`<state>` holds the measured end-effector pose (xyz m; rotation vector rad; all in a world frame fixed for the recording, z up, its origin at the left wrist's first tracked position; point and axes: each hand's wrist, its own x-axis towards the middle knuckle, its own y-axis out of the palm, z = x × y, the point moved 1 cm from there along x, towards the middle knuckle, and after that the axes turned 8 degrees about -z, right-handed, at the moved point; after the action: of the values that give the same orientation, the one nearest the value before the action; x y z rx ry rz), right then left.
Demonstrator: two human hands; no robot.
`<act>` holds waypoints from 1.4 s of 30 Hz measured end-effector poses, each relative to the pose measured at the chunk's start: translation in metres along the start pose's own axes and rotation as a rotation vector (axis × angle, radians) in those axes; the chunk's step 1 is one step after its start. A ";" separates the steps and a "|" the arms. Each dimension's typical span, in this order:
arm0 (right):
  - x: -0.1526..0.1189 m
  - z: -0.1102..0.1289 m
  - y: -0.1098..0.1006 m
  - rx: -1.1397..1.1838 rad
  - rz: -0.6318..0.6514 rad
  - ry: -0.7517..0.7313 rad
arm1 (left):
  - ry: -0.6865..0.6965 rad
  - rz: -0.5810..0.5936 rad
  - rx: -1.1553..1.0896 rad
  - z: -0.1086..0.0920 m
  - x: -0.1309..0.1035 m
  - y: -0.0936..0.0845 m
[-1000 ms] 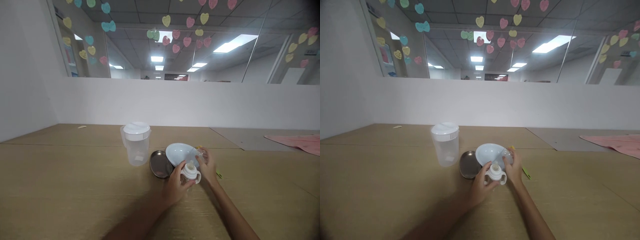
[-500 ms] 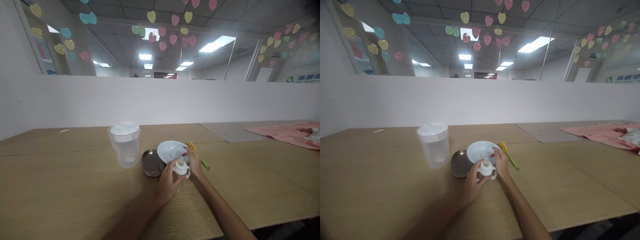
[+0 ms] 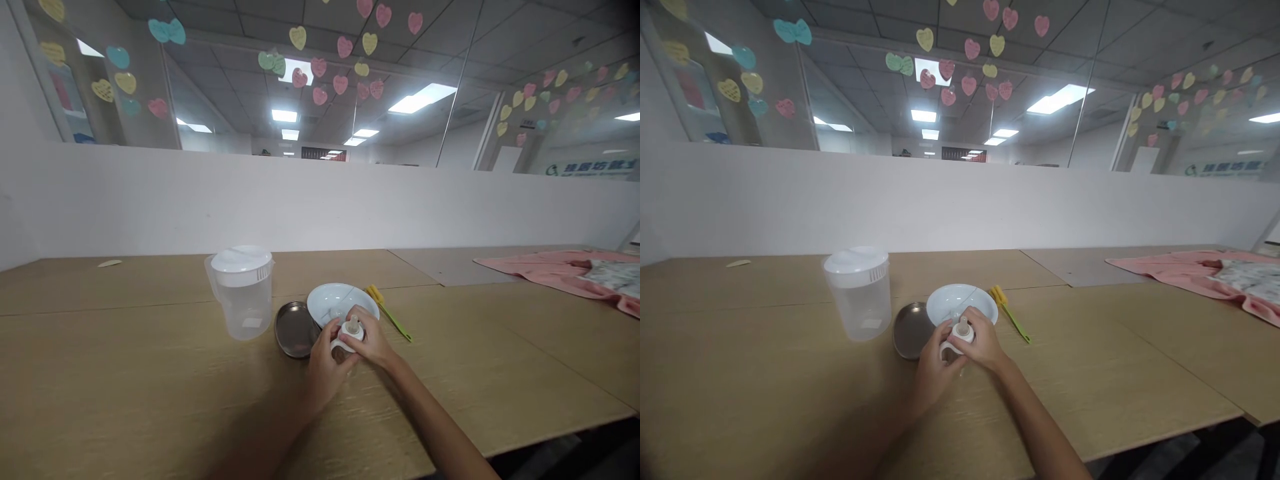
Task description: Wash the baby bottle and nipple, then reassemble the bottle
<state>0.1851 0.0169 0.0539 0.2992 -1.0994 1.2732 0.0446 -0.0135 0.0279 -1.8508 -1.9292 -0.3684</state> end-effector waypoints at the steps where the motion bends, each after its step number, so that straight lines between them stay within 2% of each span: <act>1: 0.002 0.000 -0.002 0.031 0.020 0.046 | -0.012 0.026 -0.018 -0.003 0.002 -0.002; 8: 0.010 -0.006 -0.025 0.360 0.339 0.299 | -0.069 0.189 -0.135 -0.017 0.014 -0.011; 10: 0.010 -0.014 -0.033 0.458 0.343 0.363 | -0.082 0.221 -0.161 -0.017 0.015 -0.012; 13: 0.010 -0.026 -0.042 0.543 0.207 0.405 | -0.113 0.223 -0.154 -0.014 0.016 -0.013; 15: 0.010 -0.029 -0.044 0.595 0.164 0.399 | -0.116 0.217 -0.131 -0.012 0.015 -0.013; 22: 0.010 -0.013 -0.036 0.588 0.470 0.433 | -0.046 0.220 -0.122 -0.011 0.015 -0.011; 26: 0.011 -0.007 -0.042 0.670 0.456 0.427 | -0.035 0.198 -0.133 -0.014 0.014 -0.011; 30: 0.012 -0.004 -0.040 0.616 0.513 0.414 | -0.038 0.194 -0.126 -0.015 0.013 -0.011; 32: 0.011 -0.007 -0.037 0.600 0.486 0.428 | -0.032 0.196 -0.117 -0.014 0.013 -0.011; 36: 0.007 -0.021 -0.036 0.608 0.324 0.466 | -0.035 0.181 -0.117 -0.011 0.013 -0.010; 39: 0.004 -0.031 -0.036 0.638 0.164 0.508 | -0.060 0.166 -0.089 -0.010 0.012 -0.009; 42: 0.005 -0.035 -0.036 0.738 -0.053 0.540 | -0.071 0.161 -0.046 -0.012 0.011 -0.009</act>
<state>0.2332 0.0329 0.0537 0.4894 -0.1352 1.5579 0.0369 -0.0100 0.0444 -2.0584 -1.8146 -0.3019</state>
